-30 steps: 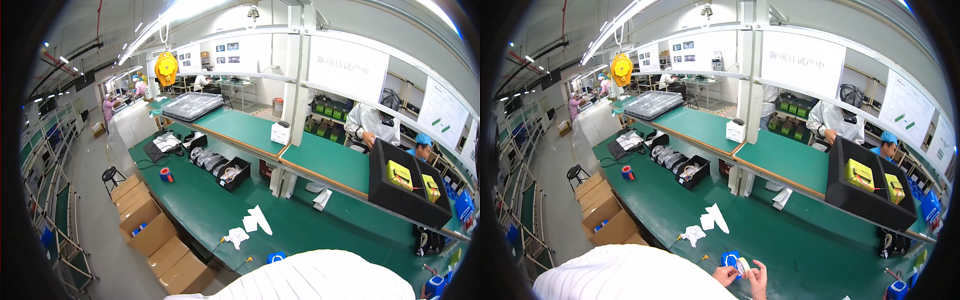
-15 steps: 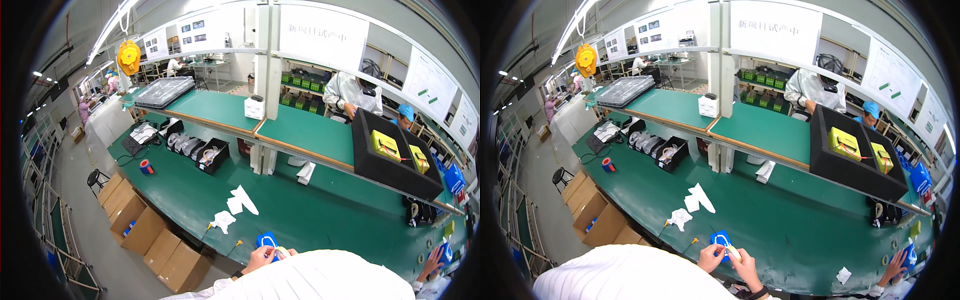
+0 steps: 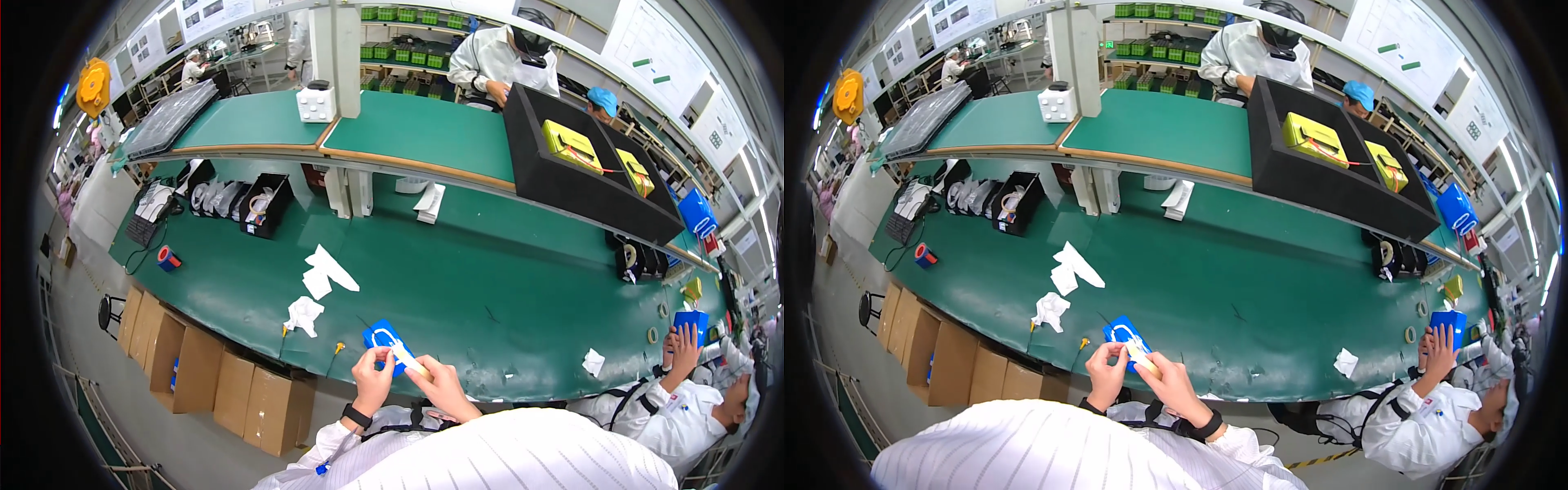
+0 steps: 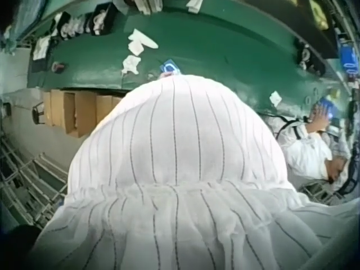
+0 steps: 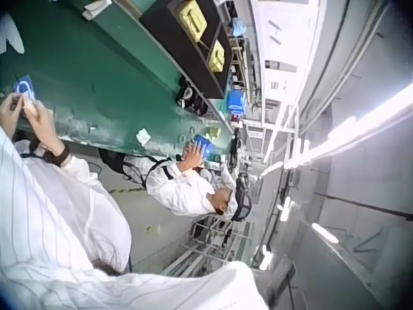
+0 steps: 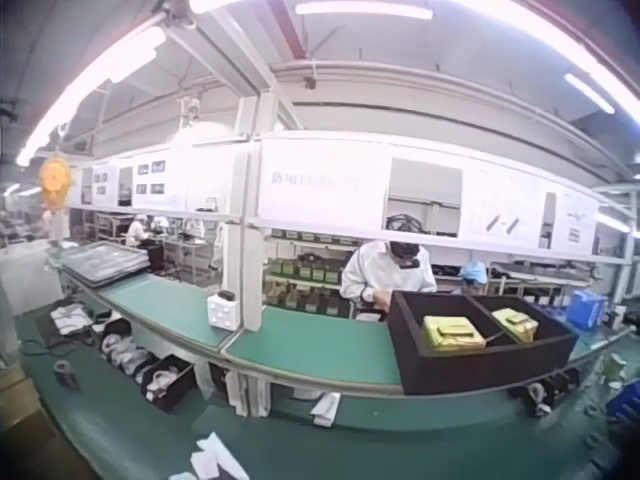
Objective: Applying tape to blue battery packs and placing them into cardboard boxes for shipping.
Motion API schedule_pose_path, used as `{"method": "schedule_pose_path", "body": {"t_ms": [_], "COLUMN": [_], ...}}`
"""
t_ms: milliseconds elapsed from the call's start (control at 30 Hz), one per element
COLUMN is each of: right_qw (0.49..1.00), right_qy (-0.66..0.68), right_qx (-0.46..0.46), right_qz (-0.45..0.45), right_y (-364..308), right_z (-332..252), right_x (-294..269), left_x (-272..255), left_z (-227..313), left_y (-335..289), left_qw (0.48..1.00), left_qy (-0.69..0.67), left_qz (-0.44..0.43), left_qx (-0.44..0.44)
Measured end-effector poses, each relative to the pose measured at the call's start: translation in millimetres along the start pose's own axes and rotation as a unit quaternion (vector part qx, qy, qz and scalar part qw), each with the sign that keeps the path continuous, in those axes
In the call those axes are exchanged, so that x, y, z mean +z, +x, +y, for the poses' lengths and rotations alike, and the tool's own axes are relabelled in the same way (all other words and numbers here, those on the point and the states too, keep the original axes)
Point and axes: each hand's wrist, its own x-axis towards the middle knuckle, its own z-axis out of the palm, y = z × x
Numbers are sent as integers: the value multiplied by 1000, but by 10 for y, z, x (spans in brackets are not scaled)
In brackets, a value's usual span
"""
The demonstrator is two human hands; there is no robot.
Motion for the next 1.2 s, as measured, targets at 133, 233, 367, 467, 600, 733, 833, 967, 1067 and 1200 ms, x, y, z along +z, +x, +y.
{"method": "schedule_pose_path", "body": {"t_ms": [133,233,367,467,600,733,833,967,1067,1200], "right_qw": [1000,1000,1000,999,997,1000,999,997,996,994], "right_qy": [-4,-19,-20,-18,-12,-4,32,63,85,100], "right_qx": [9,-1,-19,-46,-73,-22,-40,-43,-31,29], "right_qz": [-13,-9,0,8,21,-18,2,-13,-17,-19], "right_y": [-14,20,77,99,144,172,206,311,394,403], "right_z": [1,102,163,312,406,463,474,477,634,577], "right_x": [-38,-30,-37,35,102,132,157,117,128,230], "left_x": [9,9,22,35,24,16,25,79,128,29], "left_z": [-66,-102,-74,-121,-155,-164,-119,-117,-158,-219], "left_y": [-26,-37,-19,-1,6,-11,-19,-2,68,13], "left_qw": [1000,994,964,951,934,910,913,921,925,943], "left_qy": [-16,-88,-212,-248,-282,-322,-311,-294,-297,-265], "left_qz": [0,-23,-40,-42,-53,-76,-91,-104,-114,-101], "left_qx": [3,-65,-158,-181,-214,-248,-247,-233,-209,-173]}}
